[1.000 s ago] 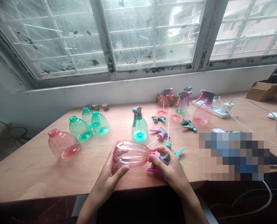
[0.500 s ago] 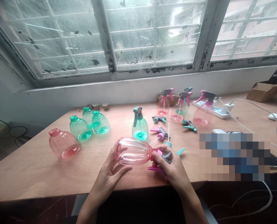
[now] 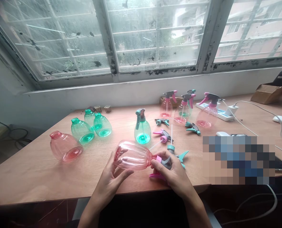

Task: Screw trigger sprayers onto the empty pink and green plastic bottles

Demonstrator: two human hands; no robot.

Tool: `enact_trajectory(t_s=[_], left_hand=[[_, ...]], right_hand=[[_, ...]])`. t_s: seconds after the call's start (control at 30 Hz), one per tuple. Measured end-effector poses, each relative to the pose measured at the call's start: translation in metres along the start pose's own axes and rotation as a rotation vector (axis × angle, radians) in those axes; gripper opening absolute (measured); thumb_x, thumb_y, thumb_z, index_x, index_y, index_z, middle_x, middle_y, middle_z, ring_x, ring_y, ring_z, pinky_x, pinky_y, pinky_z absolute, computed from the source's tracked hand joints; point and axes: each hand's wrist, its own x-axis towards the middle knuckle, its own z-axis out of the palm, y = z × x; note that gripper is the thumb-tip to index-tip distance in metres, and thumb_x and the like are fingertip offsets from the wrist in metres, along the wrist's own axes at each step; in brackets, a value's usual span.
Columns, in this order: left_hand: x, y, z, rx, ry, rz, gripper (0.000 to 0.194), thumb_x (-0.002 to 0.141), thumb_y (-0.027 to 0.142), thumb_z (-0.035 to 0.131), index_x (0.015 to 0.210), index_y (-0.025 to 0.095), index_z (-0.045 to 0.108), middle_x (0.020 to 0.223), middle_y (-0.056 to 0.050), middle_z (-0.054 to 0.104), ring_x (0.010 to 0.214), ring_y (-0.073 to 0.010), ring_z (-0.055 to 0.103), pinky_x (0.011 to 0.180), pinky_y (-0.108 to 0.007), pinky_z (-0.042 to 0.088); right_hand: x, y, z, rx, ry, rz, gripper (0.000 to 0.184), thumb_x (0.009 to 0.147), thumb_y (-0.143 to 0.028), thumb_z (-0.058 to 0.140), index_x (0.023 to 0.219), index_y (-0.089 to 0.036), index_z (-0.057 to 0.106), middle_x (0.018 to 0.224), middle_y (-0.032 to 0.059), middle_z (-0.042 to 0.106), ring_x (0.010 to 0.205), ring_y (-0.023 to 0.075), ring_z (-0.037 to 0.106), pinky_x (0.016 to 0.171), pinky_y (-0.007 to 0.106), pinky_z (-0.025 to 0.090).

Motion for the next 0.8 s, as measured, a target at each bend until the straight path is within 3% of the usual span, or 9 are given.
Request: enact_trajectory(t_s=[0.17,0.37,0.6,0.8], left_hand=[[-0.001,-0.003,0.000,-0.010,0.004,0.030,0.079,0.092,0.038,0.074,0.159,0.041,0.033,0.166,-0.006,0.036,0.147,-0.0331,0.045,0.119,-0.047,0.043],[0.000,-0.002,0.001,-0.037,-0.010,0.077,0.078,0.096,0.033,0.070,0.161,0.039,0.028,0.160,-0.008,0.048,0.150,-0.0318,0.043,0.124,-0.050,0.035],[-0.002,0.002,0.001,-0.088,-0.017,-0.035,0.105,0.082,0.042,0.084,0.163,0.035,0.018,0.155,-0.013,0.049,0.145,-0.0346,0.047,0.117,-0.051,0.042],[-0.003,0.001,-0.001,-0.107,-0.024,-0.051,0.089,0.088,0.051,0.076,0.160,0.030,0.028,0.147,-0.015,0.055,0.143,-0.0374,0.047,0.115,-0.051,0.042]], right_hand=[[0.000,-0.001,-0.001,-0.027,0.013,0.004,0.047,0.074,-0.059,0.088,0.092,-0.020,0.069,0.075,0.0047,0.074,0.069,0.0224,0.070,0.062,0.035,0.066],[0.002,-0.002,-0.002,-0.017,0.015,-0.041,0.045,0.075,-0.059,0.086,0.090,-0.020,0.068,0.070,0.0031,0.072,0.063,0.0197,0.067,0.061,0.031,0.062],[0.006,0.003,-0.012,-0.072,-0.070,-0.032,0.044,0.077,-0.054,0.087,0.097,-0.020,0.068,0.072,0.0034,0.073,0.067,0.0210,0.068,0.065,0.033,0.063],[0.004,0.003,-0.009,-0.043,-0.041,-0.029,0.045,0.077,-0.056,0.087,0.097,-0.021,0.068,0.069,0.0019,0.071,0.066,0.0205,0.066,0.065,0.034,0.063]])
